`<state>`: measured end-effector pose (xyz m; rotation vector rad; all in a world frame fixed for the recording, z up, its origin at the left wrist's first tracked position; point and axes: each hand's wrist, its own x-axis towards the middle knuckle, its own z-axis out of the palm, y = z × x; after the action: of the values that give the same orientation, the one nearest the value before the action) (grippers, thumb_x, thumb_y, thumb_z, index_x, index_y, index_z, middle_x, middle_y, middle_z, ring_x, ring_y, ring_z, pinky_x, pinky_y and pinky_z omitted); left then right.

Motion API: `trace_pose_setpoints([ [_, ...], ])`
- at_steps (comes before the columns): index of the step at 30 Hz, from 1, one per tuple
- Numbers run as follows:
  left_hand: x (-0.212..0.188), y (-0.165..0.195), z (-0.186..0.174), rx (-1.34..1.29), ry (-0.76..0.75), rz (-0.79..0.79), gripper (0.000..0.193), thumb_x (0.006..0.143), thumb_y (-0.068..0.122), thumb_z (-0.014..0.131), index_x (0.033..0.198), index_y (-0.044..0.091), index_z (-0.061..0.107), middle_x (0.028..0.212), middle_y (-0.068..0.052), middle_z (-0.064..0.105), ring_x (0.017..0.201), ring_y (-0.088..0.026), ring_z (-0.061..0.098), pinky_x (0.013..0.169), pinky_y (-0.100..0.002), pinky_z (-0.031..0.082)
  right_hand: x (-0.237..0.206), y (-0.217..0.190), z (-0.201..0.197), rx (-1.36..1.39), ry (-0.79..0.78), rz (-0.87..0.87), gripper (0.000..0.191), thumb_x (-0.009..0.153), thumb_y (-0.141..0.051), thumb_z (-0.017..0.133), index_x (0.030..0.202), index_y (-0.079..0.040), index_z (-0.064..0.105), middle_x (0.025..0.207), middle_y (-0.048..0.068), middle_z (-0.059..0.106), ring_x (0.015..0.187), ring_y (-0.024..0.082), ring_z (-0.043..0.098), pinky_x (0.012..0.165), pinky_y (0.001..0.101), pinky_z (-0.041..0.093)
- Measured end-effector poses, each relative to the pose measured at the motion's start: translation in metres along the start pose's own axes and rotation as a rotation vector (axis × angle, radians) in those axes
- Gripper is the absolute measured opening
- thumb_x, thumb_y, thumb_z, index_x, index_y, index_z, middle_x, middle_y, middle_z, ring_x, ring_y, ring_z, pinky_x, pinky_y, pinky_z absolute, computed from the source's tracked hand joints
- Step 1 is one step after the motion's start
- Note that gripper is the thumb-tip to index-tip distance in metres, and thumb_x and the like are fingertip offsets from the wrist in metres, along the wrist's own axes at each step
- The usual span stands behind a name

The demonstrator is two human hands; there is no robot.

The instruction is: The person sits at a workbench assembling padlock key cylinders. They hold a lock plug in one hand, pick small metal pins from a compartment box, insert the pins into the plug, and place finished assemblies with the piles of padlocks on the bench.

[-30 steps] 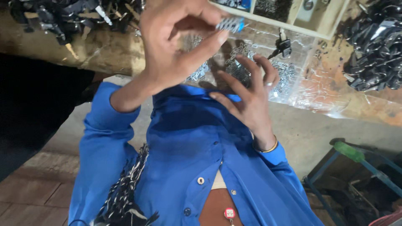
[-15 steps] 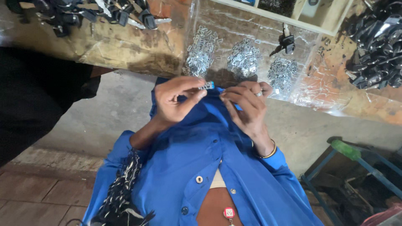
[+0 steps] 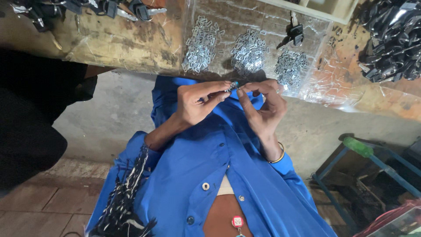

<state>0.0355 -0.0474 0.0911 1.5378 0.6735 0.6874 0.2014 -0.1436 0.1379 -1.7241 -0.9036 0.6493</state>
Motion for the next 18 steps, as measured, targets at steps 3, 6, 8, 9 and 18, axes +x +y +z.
trace_pose_setpoints([
  [3,-0.002,0.0,-0.002,-0.031,-0.019,0.009,0.026,0.095,-0.003,0.077,0.121,0.001,0.073,0.122,-0.013,0.075,0.094,-0.015,0.079,0.071,-0.025,0.062,-0.002,-0.003,0.005,-0.009,0.006,0.027,0.023,0.087,0.002,0.084,0.103,0.0,0.068,0.095,0.006,0.074,0.088,0.015,0.059,0.075,0.0298,0.046],
  [6,-0.002,0.001,-0.003,0.086,-0.01,0.084,0.025,0.094,-0.004,0.079,0.118,0.002,0.074,0.12,-0.013,0.076,0.087,-0.015,0.079,0.068,-0.025,0.061,-0.006,-0.009,-0.001,-0.355,-0.052,-0.163,0.022,0.085,0.004,0.087,0.1,-0.004,0.074,0.091,0.003,0.074,0.078,0.012,0.059,0.085,0.0374,0.042],
  [8,-0.002,0.002,0.001,0.078,-0.011,0.08,0.024,0.094,-0.004,0.079,0.118,0.002,0.074,0.119,-0.013,0.076,0.085,-0.014,0.078,0.07,-0.025,0.063,-0.004,-0.009,-0.012,-0.424,-0.162,-0.174,0.026,0.085,0.001,0.088,0.106,-0.009,0.077,0.097,0.002,0.073,0.088,0.017,0.06,0.086,0.0351,0.042],
  [9,-0.001,0.003,0.003,0.073,-0.011,0.078,0.024,0.095,-0.004,0.079,0.118,0.002,0.074,0.119,-0.013,0.076,0.083,-0.014,0.078,0.071,-0.026,0.063,-0.003,-0.008,-0.02,-0.459,-0.216,-0.178,0.029,0.085,0.0,0.089,0.109,-0.012,0.079,0.1,0.002,0.073,0.092,0.019,0.061,0.086,0.034,0.042],
  [18,0.004,0.006,0.012,-0.041,0.002,0.003,0.025,0.092,-0.005,0.08,0.116,-0.001,0.074,0.119,-0.014,0.076,0.091,-0.015,0.079,0.064,-0.023,0.058,0.003,0.005,-0.059,-0.943,-0.007,-0.253,0.038,0.09,-0.032,0.096,0.121,-0.017,0.081,0.148,0.007,0.052,0.138,0.033,0.038,0.112,0.0506,0.031],
])
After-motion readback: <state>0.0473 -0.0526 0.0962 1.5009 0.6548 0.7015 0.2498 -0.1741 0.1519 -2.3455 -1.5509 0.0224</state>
